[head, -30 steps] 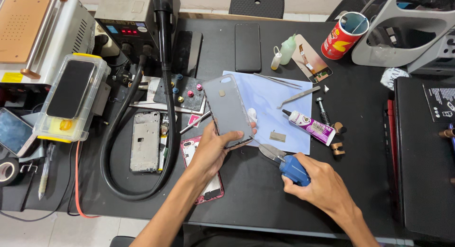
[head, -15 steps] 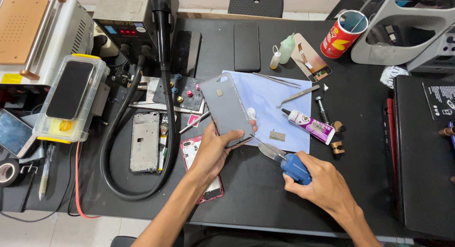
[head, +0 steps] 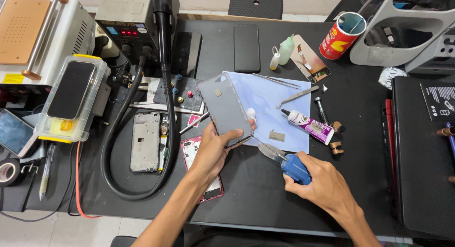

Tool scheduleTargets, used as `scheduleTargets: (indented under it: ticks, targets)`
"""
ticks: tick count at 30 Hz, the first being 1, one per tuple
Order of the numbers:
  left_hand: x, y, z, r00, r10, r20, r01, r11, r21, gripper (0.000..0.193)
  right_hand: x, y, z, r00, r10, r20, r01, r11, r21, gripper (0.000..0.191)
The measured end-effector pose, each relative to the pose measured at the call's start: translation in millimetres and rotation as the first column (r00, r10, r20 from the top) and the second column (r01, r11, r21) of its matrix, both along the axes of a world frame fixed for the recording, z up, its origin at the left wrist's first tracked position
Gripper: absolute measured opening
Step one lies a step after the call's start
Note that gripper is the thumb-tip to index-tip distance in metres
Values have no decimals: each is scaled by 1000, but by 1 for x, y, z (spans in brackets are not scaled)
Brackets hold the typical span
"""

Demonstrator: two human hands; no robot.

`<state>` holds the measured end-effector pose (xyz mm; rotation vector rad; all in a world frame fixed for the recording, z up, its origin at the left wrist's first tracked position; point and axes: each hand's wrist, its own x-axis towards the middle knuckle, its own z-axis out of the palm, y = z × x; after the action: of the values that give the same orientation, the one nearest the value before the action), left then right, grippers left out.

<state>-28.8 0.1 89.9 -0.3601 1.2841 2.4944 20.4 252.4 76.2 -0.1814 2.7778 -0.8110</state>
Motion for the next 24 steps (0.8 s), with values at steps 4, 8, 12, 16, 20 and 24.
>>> scheduleTargets:
  ticks: [4, 8, 12, 16, 20, 24]
  targets:
    - [-1, 0, -1, 1000, 5, 1, -5, 1000, 10, 49, -1, 1, 1, 1000, -10, 21, 10, 1000, 17, 52]
    - [-1, 0, -4, 1000, 4, -24, -4, 1000, -14, 47, -1, 1, 4, 1000, -7, -29, 8, 1000, 28, 48]
    - [0, -1, -8, 996, -10, -88, 3, 997, -77, 46, -2, 1, 6, 1000, -22, -18, 23, 999, 49, 51]
    - [0, -2, -12, 989, -24, -147, 2, 989, -149, 44, -2, 2, 7, 1000, -16, -11, 17, 999, 46, 46]
    - [0, -3, -13, 987, -32, -159, 3, 983, -182, 42, -2, 3, 5, 1000, -7, -12, 8, 999, 47, 52]
    - [0, -4, -12, 987, -32, -160, -2, 978, -210, 41, -2, 2, 4, 999, -17, 37, 15, 998, 54, 59]
